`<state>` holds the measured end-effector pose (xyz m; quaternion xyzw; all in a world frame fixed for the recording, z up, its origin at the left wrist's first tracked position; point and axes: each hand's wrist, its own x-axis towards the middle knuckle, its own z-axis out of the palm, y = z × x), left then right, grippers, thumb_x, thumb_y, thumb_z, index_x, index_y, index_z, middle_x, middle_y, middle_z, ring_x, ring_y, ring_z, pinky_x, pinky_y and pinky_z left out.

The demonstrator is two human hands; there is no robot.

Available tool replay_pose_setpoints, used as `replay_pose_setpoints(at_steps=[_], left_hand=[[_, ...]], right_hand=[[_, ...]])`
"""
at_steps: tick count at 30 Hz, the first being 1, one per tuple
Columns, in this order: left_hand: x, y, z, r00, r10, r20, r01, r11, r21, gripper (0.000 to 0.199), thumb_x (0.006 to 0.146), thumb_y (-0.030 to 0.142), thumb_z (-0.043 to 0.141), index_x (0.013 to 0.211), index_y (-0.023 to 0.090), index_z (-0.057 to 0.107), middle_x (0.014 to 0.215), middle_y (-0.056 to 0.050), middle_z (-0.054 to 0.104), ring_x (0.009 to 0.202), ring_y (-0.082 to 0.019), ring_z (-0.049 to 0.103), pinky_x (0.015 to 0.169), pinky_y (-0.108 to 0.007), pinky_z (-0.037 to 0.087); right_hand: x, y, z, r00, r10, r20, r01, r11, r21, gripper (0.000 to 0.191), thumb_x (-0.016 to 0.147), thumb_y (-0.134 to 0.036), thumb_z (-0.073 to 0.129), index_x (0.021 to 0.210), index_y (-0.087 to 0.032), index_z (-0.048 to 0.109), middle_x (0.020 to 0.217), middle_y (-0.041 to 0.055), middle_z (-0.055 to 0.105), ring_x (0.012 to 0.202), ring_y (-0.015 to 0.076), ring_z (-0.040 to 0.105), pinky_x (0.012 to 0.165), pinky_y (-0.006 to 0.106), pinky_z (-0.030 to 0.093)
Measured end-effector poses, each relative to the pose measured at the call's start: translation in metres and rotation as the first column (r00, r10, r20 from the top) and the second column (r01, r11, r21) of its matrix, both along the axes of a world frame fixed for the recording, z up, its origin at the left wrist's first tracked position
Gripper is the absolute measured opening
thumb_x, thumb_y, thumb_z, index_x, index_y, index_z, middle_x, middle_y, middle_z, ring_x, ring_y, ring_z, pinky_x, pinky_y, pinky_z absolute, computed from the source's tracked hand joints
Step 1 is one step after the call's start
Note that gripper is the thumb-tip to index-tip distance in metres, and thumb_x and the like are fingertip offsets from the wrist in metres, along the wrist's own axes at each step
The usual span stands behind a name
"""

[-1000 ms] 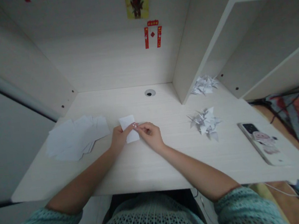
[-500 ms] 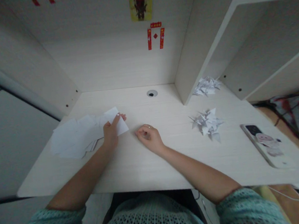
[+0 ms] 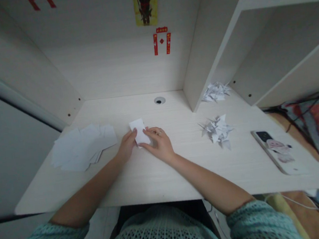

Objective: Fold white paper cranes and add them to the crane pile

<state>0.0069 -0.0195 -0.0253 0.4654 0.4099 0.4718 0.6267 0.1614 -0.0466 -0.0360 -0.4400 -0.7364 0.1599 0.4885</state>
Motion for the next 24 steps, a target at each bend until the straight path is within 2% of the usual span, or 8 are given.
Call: replay_pose_setpoints(at_steps=[3,5,8,10,12,17,24], left_hand=[[-0.001,0.001,-0.002,0.997,-0.077,-0.013,0.076,0.996,-0.051,0.074,0.071,0.073,0.049,0.111,0.014,0.065,0.102,-0.013,0.07,0.089,-0.025,0.065,0.072,-0.032,0.049],[-0.001,0.001,-0.004,0.993,-0.115,-0.036,0.114,0.993,-0.037,0.078,0.07,0.076,0.047,0.112,0.014,0.065,0.104,-0.014,0.069,0.094,-0.026,0.064,0.078,-0.034,0.049],[-0.001,0.001,-0.004,0.976,-0.192,-0.1,0.202,0.975,0.09,0.065,0.077,0.064,0.052,0.119,0.016,0.061,0.113,-0.011,0.066,0.105,-0.026,0.06,0.093,-0.035,0.044],[-0.002,0.0,-0.003,0.963,-0.222,-0.154,0.248,0.953,0.174,0.054,0.082,0.053,0.054,0.124,0.018,0.057,0.12,-0.009,0.063,0.113,-0.024,0.056,0.1,-0.035,0.038],[-0.002,0.0,-0.003,0.955,-0.229,-0.189,0.267,0.94,0.211,0.051,0.084,0.046,0.055,0.126,0.019,0.055,0.123,-0.008,0.061,0.117,-0.024,0.053,0.102,-0.036,0.037],[-0.004,0.001,-0.003,0.955,-0.216,-0.203,0.256,0.947,0.196,0.057,0.079,0.042,0.062,0.129,0.018,0.052,0.124,-0.009,0.061,0.116,-0.026,0.055,0.097,-0.037,0.042],[-0.009,0.003,0.001,0.938,-0.17,-0.302,0.246,0.94,0.234,0.048,0.084,0.044,0.054,0.123,0.016,0.057,0.118,-0.008,0.065,0.11,-0.024,0.058,0.098,-0.036,0.041]], right_hand=[[0.003,0.002,0.001,1.0,-0.029,-0.004,0.029,0.999,-0.03,0.046,0.073,-0.043,0.07,0.116,-0.029,0.062,0.107,0.0075,0.064,0.1,0.0236,0.058,0.089,0.042,0.048],[0.005,0.002,0.002,0.999,-0.049,-0.002,0.049,0.997,-0.053,0.051,0.072,-0.044,0.071,0.119,-0.028,0.06,0.105,0.0076,0.066,0.097,0.0235,0.059,0.087,0.041,0.048],[0.006,0.002,0.002,0.998,-0.063,-0.008,0.062,0.994,-0.086,0.057,0.071,-0.045,0.072,0.122,-0.026,0.057,0.102,0.007,0.067,0.089,0.0225,0.06,0.083,0.04,0.049],[0.006,0.003,0.002,0.998,-0.056,-0.027,0.053,0.994,-0.099,0.054,0.072,-0.045,0.071,0.12,-0.026,0.058,0.101,0.0065,0.068,0.085,0.0212,0.061,0.081,0.038,0.05],[0.006,0.003,0.001,0.998,-0.032,-0.057,0.025,0.993,-0.116,0.049,0.072,-0.044,0.071,0.116,-0.026,0.06,0.101,0.0062,0.068,0.083,0.0202,0.06,0.078,0.037,0.05],[0.006,0.007,0.0,0.985,0.042,-0.168,-0.072,0.982,-0.177,0.047,0.068,-0.043,0.074,0.111,-0.027,0.062,0.099,0.0056,0.067,0.078,0.0182,0.06,0.067,0.032,0.049],[0.006,0.013,-0.003,0.926,0.062,-0.371,-0.204,0.911,-0.358,0.048,0.066,-0.042,0.075,0.109,-0.025,0.064,0.094,0.0046,0.067,0.078,0.0167,0.06,0.071,0.031,0.049]])
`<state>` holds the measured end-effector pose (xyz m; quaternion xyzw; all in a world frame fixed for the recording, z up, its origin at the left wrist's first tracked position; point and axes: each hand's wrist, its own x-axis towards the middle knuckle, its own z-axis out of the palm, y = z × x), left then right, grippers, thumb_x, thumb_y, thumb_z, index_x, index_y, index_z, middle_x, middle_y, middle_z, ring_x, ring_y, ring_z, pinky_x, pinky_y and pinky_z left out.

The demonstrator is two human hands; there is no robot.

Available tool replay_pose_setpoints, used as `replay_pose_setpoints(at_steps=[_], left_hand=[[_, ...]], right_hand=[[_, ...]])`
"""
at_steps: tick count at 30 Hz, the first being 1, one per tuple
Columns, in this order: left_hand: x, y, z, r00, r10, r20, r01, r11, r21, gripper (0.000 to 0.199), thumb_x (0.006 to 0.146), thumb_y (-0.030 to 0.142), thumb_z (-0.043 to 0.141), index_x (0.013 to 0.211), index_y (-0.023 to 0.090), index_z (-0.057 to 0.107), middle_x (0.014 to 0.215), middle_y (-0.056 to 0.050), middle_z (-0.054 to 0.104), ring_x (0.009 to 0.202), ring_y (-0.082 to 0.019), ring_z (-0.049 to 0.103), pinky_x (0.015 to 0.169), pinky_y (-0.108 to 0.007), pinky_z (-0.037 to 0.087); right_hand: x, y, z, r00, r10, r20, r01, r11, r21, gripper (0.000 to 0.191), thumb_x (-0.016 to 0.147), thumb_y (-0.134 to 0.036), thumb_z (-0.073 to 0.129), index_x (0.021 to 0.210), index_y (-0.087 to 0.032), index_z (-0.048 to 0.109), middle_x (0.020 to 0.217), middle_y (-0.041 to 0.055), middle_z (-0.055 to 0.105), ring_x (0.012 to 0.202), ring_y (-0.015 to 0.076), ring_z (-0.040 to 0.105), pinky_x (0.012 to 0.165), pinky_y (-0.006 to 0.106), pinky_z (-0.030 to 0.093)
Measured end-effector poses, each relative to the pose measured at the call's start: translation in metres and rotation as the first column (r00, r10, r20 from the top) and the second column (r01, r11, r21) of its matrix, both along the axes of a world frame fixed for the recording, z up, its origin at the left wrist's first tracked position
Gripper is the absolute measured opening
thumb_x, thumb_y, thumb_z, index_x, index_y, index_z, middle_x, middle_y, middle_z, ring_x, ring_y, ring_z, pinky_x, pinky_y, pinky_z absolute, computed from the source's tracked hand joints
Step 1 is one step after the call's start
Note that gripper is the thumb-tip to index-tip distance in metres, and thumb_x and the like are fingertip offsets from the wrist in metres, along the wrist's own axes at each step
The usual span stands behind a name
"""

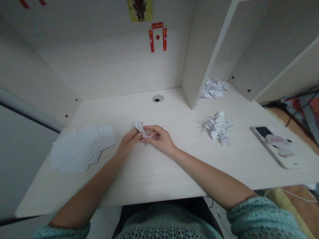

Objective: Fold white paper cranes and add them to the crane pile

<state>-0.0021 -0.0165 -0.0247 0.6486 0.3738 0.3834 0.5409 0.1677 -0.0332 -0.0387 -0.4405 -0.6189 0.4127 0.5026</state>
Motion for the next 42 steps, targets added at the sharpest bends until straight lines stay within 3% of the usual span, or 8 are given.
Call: replay_pose_setpoints(at_steps=[5,14,19,23,29,34,37,42], left_hand=[[-0.001,0.0,0.002,0.999,0.024,-0.027,-0.023,0.999,0.024,0.049,0.084,0.045,0.054,0.123,0.017,0.057,0.118,-0.007,0.065,0.111,-0.024,0.058,0.097,-0.034,0.042],[0.001,-0.001,-0.002,0.998,0.046,0.048,-0.042,0.996,-0.081,0.058,0.077,0.046,0.063,0.127,0.019,0.053,0.12,-0.01,0.064,0.108,-0.025,0.06,0.095,-0.037,0.044],[0.001,0.002,-0.007,0.994,0.111,0.014,-0.109,0.992,-0.066,0.054,0.077,0.044,0.064,0.122,0.017,0.056,0.124,-0.011,0.062,0.111,-0.024,0.059,0.098,-0.037,0.042],[0.001,0.004,-0.006,0.993,0.117,0.002,-0.116,0.991,-0.066,0.052,0.075,0.043,0.065,0.12,0.017,0.058,0.12,-0.011,0.064,0.109,-0.024,0.06,0.096,-0.037,0.043],[-0.002,0.005,-0.006,0.985,0.175,-0.006,-0.174,0.975,-0.136,0.059,0.075,0.048,0.064,0.126,0.02,0.055,0.114,-0.01,0.067,0.102,-0.023,0.062,0.086,-0.034,0.048],[-0.002,0.005,-0.008,0.987,0.16,-0.001,-0.158,0.974,-0.163,0.059,0.074,0.05,0.063,0.124,0.019,0.057,0.105,-0.007,0.07,0.096,-0.023,0.064,0.085,-0.035,0.048],[-0.001,0.003,-0.007,0.993,0.117,0.024,-0.112,0.983,-0.147,0.056,0.074,0.048,0.065,0.122,0.019,0.058,0.109,-0.008,0.069,0.101,-0.024,0.063,0.089,-0.035,0.047],[0.001,0.002,-0.003,0.991,0.127,0.035,-0.119,0.979,-0.166,0.065,0.073,0.046,0.067,0.129,0.018,0.052,0.119,-0.013,0.064,0.11,-0.027,0.059,0.093,-0.038,0.045]], right_hand=[[-0.001,-0.001,0.002,0.999,0.006,-0.033,-0.007,1.0,-0.011,0.045,0.068,-0.04,0.073,0.109,-0.023,0.065,0.089,0.0044,0.068,0.075,0.0153,0.06,0.069,0.029,0.048],[-0.003,0.0,-0.001,0.998,0.015,-0.055,-0.015,1.0,-0.005,0.037,0.071,-0.041,0.07,0.102,-0.021,0.067,0.088,0.0042,0.069,0.071,0.0145,0.062,0.066,0.028,0.049],[-0.002,-0.001,-0.002,1.0,-0.014,-0.026,0.016,0.996,0.086,0.021,0.078,-0.04,0.063,0.086,-0.023,0.072,0.089,0.0056,0.071,0.082,0.0179,0.064,0.072,0.031,0.051],[-0.002,-0.003,-0.001,1.0,-0.02,0.002,0.02,0.992,0.121,0.018,0.079,-0.038,0.064,0.087,-0.024,0.073,0.089,0.0049,0.072,0.084,0.0186,0.065,0.073,0.031,0.051],[0.0,-0.007,0.003,0.976,-0.195,0.093,0.172,0.962,0.214,0.017,0.082,-0.034,0.06,0.085,-0.024,0.073,0.079,0.0038,0.072,0.071,0.0165,0.062,0.066,0.03,0.049],[0.002,-0.005,0.003,0.955,-0.282,0.09,0.266,0.951,0.158,0.019,0.078,-0.038,0.063,0.078,-0.022,0.073,0.074,0.0037,0.07,0.062,0.0153,0.057,0.06,0.029,0.046],[0.002,-0.002,0.002,0.968,-0.246,0.057,0.239,0.965,0.107,0.022,0.075,-0.042,0.066,0.075,-0.021,0.073,0.071,0.0034,0.069,0.06,0.0148,0.056,0.058,0.029,0.045],[0.0,-0.001,0.001,0.998,-0.063,-0.027,0.064,0.995,0.075,0.02,0.073,-0.042,0.068,0.069,-0.023,0.073,0.073,0.0042,0.069,0.071,0.0173,0.061,0.063,0.03,0.047]])
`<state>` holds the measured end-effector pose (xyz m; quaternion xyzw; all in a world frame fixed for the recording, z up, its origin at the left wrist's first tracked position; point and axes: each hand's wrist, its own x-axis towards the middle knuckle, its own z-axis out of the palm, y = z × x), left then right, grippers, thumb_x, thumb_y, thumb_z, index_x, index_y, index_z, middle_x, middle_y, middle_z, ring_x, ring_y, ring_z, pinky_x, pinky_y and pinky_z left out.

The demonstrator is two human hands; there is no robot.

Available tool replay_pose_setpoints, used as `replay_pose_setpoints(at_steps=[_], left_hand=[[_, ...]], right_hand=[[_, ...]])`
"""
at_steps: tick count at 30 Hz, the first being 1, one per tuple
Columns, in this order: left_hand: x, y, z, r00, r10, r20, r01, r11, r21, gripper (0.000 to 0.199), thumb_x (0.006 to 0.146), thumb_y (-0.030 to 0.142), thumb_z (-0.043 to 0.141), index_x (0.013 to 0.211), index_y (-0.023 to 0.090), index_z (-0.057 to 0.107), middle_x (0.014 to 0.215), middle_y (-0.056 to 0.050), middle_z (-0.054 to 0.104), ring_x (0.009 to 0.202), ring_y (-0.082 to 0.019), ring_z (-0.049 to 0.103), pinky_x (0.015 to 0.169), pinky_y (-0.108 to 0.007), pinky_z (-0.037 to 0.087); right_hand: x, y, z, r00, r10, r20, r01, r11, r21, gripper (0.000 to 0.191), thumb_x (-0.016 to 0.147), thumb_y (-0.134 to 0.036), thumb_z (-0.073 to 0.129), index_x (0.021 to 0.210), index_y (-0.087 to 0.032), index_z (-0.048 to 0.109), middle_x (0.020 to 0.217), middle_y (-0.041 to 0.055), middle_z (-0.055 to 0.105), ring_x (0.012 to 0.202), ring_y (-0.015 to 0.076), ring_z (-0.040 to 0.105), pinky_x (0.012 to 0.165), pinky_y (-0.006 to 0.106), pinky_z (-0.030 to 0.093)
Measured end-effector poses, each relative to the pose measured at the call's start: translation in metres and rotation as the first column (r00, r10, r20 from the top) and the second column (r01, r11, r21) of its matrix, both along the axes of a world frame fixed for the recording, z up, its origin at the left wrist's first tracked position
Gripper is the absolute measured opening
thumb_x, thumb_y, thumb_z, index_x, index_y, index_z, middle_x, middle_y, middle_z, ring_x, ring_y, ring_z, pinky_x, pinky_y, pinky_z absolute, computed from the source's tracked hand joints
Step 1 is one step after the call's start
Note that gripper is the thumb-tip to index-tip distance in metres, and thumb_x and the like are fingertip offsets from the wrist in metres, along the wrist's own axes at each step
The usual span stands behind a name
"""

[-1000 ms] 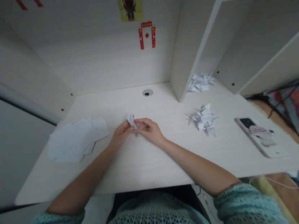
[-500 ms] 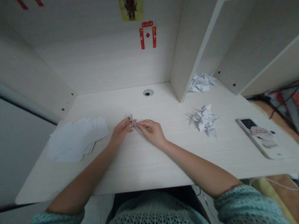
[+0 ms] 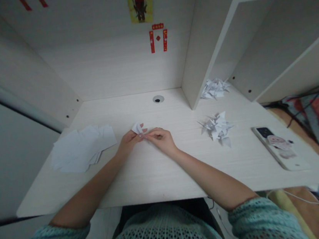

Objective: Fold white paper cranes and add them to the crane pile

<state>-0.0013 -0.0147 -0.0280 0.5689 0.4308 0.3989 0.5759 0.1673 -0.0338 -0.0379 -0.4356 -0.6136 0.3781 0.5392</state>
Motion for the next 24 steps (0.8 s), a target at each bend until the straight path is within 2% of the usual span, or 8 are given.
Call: replay_pose_setpoints(at_steps=[4,8,12,16,20,24], left_hand=[[0.001,0.001,0.0,1.0,0.005,0.031,-0.005,1.0,-0.017,0.066,0.072,0.048,0.067,0.128,0.016,0.053,0.119,-0.013,0.065,0.106,-0.026,0.061,0.092,-0.039,0.046],[-0.001,0.0,0.0,0.998,0.059,0.021,-0.058,0.998,-0.03,0.047,0.074,0.047,0.064,0.107,0.013,0.065,0.101,-0.009,0.07,0.096,-0.026,0.063,0.087,-0.038,0.048],[-0.002,-0.001,-0.002,0.997,0.073,0.038,-0.071,0.995,-0.064,0.04,0.072,0.042,0.064,0.1,0.013,0.067,0.098,-0.008,0.071,0.096,-0.027,0.063,0.089,-0.04,0.047],[-0.001,0.003,-0.009,0.999,0.04,-0.011,-0.04,0.999,-0.004,0.04,0.072,0.04,0.065,0.101,0.014,0.066,0.103,-0.008,0.071,0.096,-0.026,0.064,0.092,-0.042,0.046],[-0.003,0.008,-0.011,0.996,0.083,-0.035,-0.082,0.996,0.023,0.039,0.072,0.039,0.065,0.103,0.015,0.064,0.098,-0.009,0.072,0.089,-0.026,0.066,0.082,-0.04,0.051],[-0.008,0.009,-0.006,0.99,0.102,-0.095,-0.099,0.995,0.032,0.038,0.071,0.037,0.066,0.101,0.015,0.064,0.089,-0.007,0.073,0.077,-0.024,0.067,0.068,-0.034,0.052]], right_hand=[[0.0,0.002,-0.001,0.995,0.016,-0.094,-0.023,0.997,-0.076,0.02,0.07,-0.042,0.07,0.067,-0.022,0.072,0.072,0.0031,0.069,0.069,0.0167,0.061,0.064,0.03,0.046],[0.003,0.006,-0.004,0.972,-0.099,-0.215,0.052,0.976,-0.213,0.024,0.07,-0.044,0.068,0.072,-0.02,0.071,0.067,0.0004,0.067,0.058,0.014,0.056,0.056,0.027,0.042],[0.007,0.012,-0.01,0.954,-0.202,-0.22,0.158,0.967,-0.202,0.027,0.072,-0.046,0.065,0.078,-0.02,0.069,0.07,0.0004,0.067,0.063,0.0147,0.057,0.057,0.026,0.043],[0.01,0.016,-0.014,0.952,-0.237,-0.195,0.2,0.961,-0.192,0.028,0.073,-0.046,0.063,0.08,-0.019,0.067,0.071,0.0015,0.067,0.063,0.015,0.058,0.057,0.026,0.043],[0.011,0.017,-0.013,0.947,-0.252,-0.197,0.212,0.956,-0.204,0.027,0.073,-0.045,0.062,0.077,-0.018,0.066,0.068,0.0014,0.066,0.06,0.0142,0.056,0.055,0.025,0.042],[0.013,0.016,-0.009,0.934,-0.262,-0.244,0.198,0.946,-0.258,0.027,0.07,-0.043,0.067,0.075,-0.017,0.068,0.065,0.0012,0.066,0.055,0.0133,0.055,0.053,0.025,0.041]])
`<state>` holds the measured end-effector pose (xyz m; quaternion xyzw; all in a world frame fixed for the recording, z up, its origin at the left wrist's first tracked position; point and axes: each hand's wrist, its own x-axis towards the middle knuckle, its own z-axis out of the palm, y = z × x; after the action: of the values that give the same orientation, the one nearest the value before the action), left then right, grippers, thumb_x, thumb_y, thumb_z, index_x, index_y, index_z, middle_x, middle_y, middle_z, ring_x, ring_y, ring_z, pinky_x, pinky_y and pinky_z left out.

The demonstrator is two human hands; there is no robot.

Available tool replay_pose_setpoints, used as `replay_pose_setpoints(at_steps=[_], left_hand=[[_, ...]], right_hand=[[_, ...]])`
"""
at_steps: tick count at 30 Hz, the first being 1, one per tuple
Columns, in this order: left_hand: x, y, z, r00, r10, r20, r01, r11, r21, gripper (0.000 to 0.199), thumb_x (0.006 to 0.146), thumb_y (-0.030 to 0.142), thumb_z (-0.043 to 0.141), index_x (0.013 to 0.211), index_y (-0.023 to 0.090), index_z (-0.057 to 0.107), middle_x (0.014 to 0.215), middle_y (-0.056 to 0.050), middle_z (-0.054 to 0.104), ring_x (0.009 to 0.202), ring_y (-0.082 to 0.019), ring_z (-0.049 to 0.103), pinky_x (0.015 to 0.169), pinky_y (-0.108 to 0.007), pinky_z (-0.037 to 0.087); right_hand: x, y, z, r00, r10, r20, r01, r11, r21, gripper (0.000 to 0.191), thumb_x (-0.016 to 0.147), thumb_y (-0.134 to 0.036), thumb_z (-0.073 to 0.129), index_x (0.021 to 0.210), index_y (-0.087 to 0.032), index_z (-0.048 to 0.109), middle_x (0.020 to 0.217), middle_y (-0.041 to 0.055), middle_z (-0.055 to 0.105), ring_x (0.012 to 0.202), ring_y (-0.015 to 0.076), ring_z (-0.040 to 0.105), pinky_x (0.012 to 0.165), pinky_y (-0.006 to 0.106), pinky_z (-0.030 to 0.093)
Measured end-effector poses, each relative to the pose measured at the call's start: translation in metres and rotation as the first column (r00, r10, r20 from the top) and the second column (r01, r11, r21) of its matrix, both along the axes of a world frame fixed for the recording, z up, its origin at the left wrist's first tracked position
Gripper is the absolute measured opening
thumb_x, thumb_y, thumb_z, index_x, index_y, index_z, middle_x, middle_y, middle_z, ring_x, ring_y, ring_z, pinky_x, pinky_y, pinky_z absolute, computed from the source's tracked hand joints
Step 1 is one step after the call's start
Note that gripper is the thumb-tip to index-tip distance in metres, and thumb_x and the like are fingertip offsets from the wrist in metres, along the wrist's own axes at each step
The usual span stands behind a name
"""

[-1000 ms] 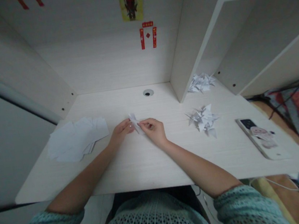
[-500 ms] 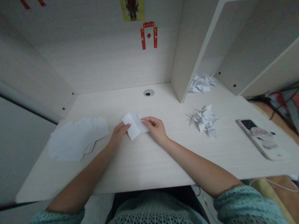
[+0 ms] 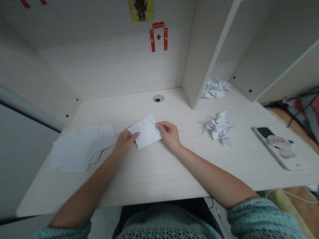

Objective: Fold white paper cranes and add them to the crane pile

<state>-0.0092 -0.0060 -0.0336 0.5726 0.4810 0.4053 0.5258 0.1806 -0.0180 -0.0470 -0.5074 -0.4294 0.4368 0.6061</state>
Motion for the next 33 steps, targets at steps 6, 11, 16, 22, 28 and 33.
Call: replay_pose_setpoints(at_steps=[6,11,16,22,28,33], left_hand=[[-0.004,0.003,0.001,1.0,0.017,0.016,-0.016,0.999,-0.045,0.034,0.069,0.038,0.067,0.094,0.015,0.067,0.079,-0.007,0.072,0.068,-0.022,0.065,0.063,-0.032,0.05],[-0.008,0.006,0.002,0.99,0.065,0.127,-0.05,0.992,-0.12,0.045,0.066,0.039,0.071,0.102,0.013,0.065,0.087,-0.008,0.072,0.075,-0.022,0.066,0.069,-0.034,0.05],[-0.009,0.009,0.0,0.98,0.052,0.19,-0.016,0.982,-0.186,0.053,0.063,0.038,0.074,0.109,0.013,0.062,0.097,-0.009,0.072,0.082,-0.021,0.066,0.072,-0.032,0.051],[-0.01,0.01,0.0,0.986,0.019,0.168,0.018,0.975,-0.219,0.05,0.064,0.037,0.074,0.108,0.015,0.063,0.099,-0.009,0.071,0.081,-0.018,0.066,0.066,-0.026,0.049],[-0.008,0.001,0.011,0.988,-0.108,0.112,0.136,0.951,-0.279,0.047,0.064,0.025,0.073,0.109,0.017,0.063,0.102,-0.01,0.07,0.066,-0.012,0.065,0.056,-0.02,0.046],[-0.006,-0.002,0.012,0.967,-0.198,0.161,0.241,0.915,-0.325,0.053,0.066,0.039,0.074,0.114,0.018,0.061,0.109,-0.013,0.069,0.077,-0.019,0.069,0.07,-0.029,0.053]], right_hand=[[0.007,0.005,0.005,0.995,0.086,-0.055,-0.083,0.994,0.067,0.03,0.069,-0.037,0.069,0.094,-0.02,0.067,0.083,0.0038,0.07,0.069,0.0159,0.061,0.063,0.029,0.048],[0.016,0.011,0.008,0.963,0.253,0.09,-0.268,0.929,0.256,0.024,0.074,-0.023,0.06,0.097,-0.025,0.066,0.111,0.0041,0.063,0.098,0.0191,0.06,0.089,0.036,0.046],[0.015,0.008,0.009,0.934,0.247,0.258,-0.311,0.918,0.248,0.019,0.077,-0.025,0.058,0.095,-0.026,0.066,0.115,0.0062,0.058,0.107,0.0206,0.055,0.086,0.034,0.047],[0.009,0.006,0.009,0.958,0.242,0.156,-0.266,0.95,0.162,0.027,0.063,-0.034,0.076,0.083,-0.022,0.061,0.112,0.006,0.061,0.095,0.0184,0.059,0.072,0.027,0.048],[0.006,0.007,0.01,0.981,0.189,-0.041,-0.185,0.979,0.089,0.028,0.066,-0.039,0.074,0.065,-0.019,0.055,0.072,-0.0007,0.064,0.065,0.0116,0.056,0.063,0.024,0.044],[0.006,0.005,0.01,0.987,0.083,-0.137,-0.077,0.996,0.047,0.03,0.067,-0.041,0.073,0.064,-0.02,0.053,0.055,-0.0048,0.057,0.052,0.0095,0.049,0.054,0.023,0.039]])
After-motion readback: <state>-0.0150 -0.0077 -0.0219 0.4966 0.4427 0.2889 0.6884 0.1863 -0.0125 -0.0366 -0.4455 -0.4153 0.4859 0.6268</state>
